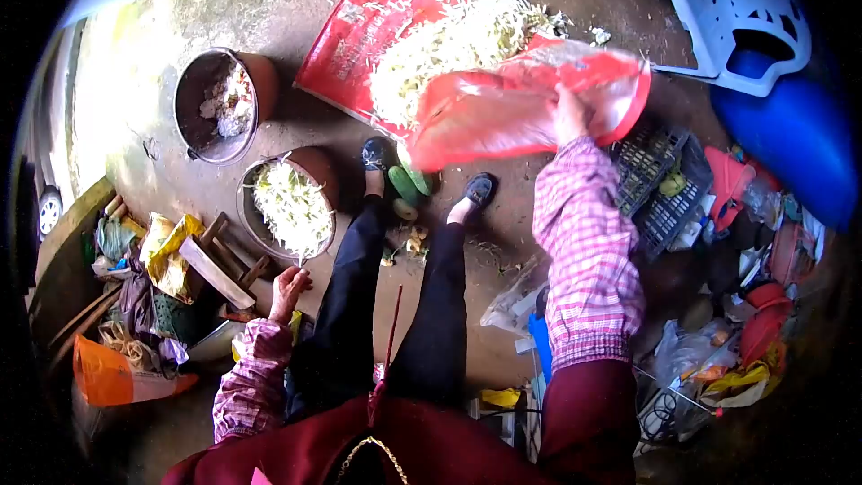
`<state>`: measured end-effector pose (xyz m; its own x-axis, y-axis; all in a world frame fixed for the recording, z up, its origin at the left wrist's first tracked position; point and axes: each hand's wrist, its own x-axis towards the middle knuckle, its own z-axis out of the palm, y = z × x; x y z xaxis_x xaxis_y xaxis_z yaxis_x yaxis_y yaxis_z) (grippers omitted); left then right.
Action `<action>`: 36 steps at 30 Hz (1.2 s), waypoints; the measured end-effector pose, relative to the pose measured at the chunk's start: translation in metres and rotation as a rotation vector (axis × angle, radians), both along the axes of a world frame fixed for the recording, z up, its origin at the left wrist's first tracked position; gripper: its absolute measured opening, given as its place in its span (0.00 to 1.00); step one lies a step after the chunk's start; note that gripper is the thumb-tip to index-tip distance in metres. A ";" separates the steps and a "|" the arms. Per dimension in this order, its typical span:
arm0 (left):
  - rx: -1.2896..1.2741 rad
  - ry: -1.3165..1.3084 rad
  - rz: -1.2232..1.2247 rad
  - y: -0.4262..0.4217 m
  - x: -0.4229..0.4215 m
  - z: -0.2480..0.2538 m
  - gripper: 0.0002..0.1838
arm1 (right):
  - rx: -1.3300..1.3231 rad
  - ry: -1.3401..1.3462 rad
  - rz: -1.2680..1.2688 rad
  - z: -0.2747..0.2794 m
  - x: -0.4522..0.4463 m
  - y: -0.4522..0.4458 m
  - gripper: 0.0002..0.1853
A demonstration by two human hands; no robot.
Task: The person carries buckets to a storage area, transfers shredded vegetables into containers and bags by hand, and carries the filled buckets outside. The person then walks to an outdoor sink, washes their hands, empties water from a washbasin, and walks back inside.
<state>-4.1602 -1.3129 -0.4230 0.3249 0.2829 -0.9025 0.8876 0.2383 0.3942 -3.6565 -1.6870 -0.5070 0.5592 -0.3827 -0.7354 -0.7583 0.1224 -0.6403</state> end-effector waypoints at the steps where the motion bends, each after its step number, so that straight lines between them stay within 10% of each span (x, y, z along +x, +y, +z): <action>1: -0.018 -0.008 0.028 -0.001 -0.002 -0.001 0.15 | 0.052 0.021 0.003 -0.004 -0.016 -0.002 0.12; 9: 0.209 -0.014 -0.289 -0.017 0.049 0.006 0.19 | -0.063 0.085 0.150 0.007 -0.117 0.017 0.11; 15: 0.370 -0.326 -0.828 -0.107 0.256 0.056 0.55 | 0.138 0.030 0.089 0.015 -0.129 0.066 0.03; 20: 0.585 -0.219 -0.819 -0.181 0.254 -0.018 0.11 | 0.334 0.012 -0.042 0.046 -0.116 0.077 0.04; 25: 0.794 -0.231 -0.615 -0.189 0.261 0.002 0.10 | -0.050 -0.284 0.442 0.033 -0.126 0.043 0.09; 28: 0.908 -0.308 -0.588 -0.165 0.277 -0.003 0.11 | 0.121 -0.326 0.757 0.122 -0.127 -0.018 0.14; 29: 0.932 -0.325 -0.618 -0.155 0.279 -0.016 0.12 | 0.462 -0.199 0.567 0.149 -0.137 -0.045 0.15; 36: 1.148 -0.358 -0.927 -0.197 0.345 0.046 0.10 | 0.216 -0.027 0.377 0.146 -0.269 -0.320 0.18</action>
<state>-3.8148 -1.5101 -0.3774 0.9249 0.3350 -0.1797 0.3671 -0.9099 0.1931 -3.9257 -2.0070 -0.3612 0.6502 0.0131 -0.7596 -0.7592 -0.0268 -0.6503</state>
